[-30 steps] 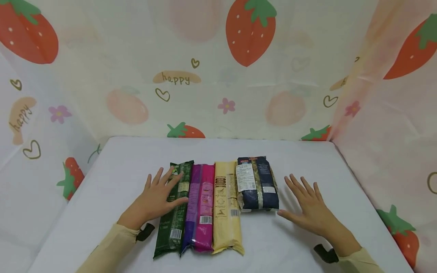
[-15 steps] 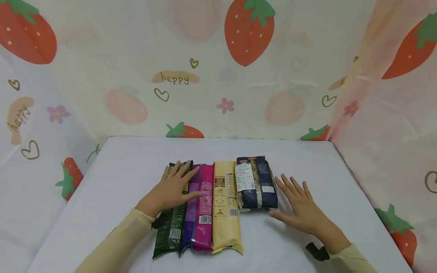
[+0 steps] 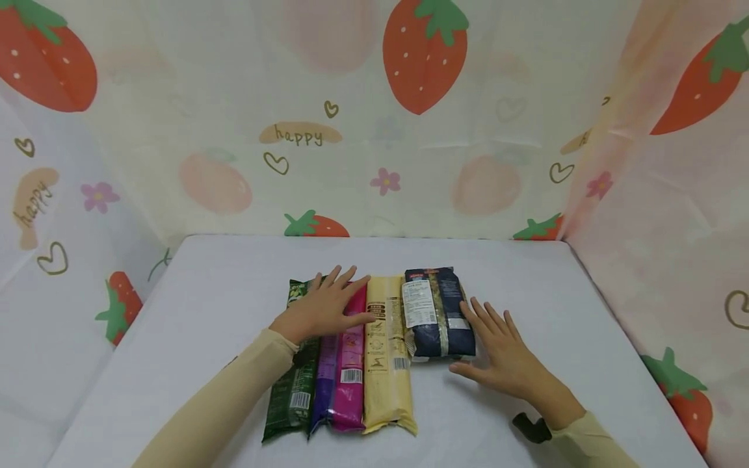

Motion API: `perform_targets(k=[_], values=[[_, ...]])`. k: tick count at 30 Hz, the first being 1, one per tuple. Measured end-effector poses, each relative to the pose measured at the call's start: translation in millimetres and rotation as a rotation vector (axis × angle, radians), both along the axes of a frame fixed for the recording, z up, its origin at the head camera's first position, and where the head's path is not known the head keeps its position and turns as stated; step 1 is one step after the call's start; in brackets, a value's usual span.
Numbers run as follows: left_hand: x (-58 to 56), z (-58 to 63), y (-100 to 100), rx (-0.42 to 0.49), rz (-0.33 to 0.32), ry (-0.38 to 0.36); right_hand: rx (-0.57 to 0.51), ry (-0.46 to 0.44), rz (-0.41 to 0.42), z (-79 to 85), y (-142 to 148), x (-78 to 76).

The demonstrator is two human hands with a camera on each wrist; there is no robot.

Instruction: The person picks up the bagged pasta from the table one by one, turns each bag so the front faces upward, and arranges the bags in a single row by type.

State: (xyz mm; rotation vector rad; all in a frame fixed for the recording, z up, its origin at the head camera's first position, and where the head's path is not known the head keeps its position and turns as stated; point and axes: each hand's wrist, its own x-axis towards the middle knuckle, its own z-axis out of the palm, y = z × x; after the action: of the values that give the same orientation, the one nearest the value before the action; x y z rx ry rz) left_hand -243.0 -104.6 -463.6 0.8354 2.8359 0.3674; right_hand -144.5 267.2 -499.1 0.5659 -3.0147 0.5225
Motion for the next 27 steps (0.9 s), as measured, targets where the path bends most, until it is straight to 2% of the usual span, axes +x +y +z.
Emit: perform_targets(k=[7,14,19,23,27], values=[[-14.2,2.1,25,-0.012,-0.062,-0.015,-0.020,0.000,0.006,0.2,-3,-1.8],[-28.8,0.4,45,-0.055,-0.086,-0.020,-0.053,-0.005,0.015,-2.2,-7,-5.5],[-42.4,-1.3,62,-0.031,-0.125,-0.031,-0.060,-0.011,-0.003,-3.0,-7,-6.6],[-49.9,-5.4,75,0.023,-0.131,-0.106,-0.077,-0.032,-0.031,-4.2,-8,-7.4],[-52.0,-9.0,86,0.068,-0.113,-0.194,-0.103,-0.074,-0.044,-6.7,-10,-7.4]])
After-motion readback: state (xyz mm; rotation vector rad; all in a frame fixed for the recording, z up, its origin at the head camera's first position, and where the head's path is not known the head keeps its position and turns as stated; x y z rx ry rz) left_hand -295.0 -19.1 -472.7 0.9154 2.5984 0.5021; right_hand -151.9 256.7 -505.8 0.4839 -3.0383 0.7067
